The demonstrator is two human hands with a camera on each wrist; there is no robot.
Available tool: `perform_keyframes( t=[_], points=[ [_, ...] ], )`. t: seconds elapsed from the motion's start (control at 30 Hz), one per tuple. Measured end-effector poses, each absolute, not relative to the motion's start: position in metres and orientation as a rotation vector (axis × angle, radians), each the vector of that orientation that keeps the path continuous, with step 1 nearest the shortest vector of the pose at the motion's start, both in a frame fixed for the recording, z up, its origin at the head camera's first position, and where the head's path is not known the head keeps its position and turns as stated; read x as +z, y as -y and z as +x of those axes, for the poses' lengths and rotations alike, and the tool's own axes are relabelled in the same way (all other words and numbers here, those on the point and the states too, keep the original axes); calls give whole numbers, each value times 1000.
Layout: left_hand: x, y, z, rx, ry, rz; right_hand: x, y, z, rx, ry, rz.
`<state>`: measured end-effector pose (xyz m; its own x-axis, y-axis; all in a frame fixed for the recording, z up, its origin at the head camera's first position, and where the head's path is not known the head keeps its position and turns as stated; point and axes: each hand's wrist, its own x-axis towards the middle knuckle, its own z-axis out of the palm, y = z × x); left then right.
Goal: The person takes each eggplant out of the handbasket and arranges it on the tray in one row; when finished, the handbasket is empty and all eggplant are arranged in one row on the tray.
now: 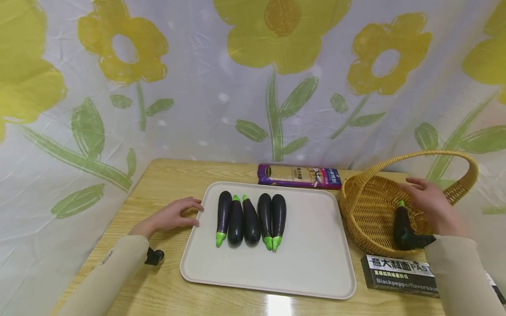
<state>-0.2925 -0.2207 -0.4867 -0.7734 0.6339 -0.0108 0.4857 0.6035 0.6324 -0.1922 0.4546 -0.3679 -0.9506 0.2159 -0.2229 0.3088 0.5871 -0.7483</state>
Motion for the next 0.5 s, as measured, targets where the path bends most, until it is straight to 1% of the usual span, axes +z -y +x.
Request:
perform_keyframes(
  t=[0.23,0.5],
  points=[
    [-487,218,-293,906,-2588,916,-400,-468,-196,-1259,-2671,596],
    [-488,218,-294,879,-2610,917,-408,-471,-199,-1248,-2588,667]
  ],
)
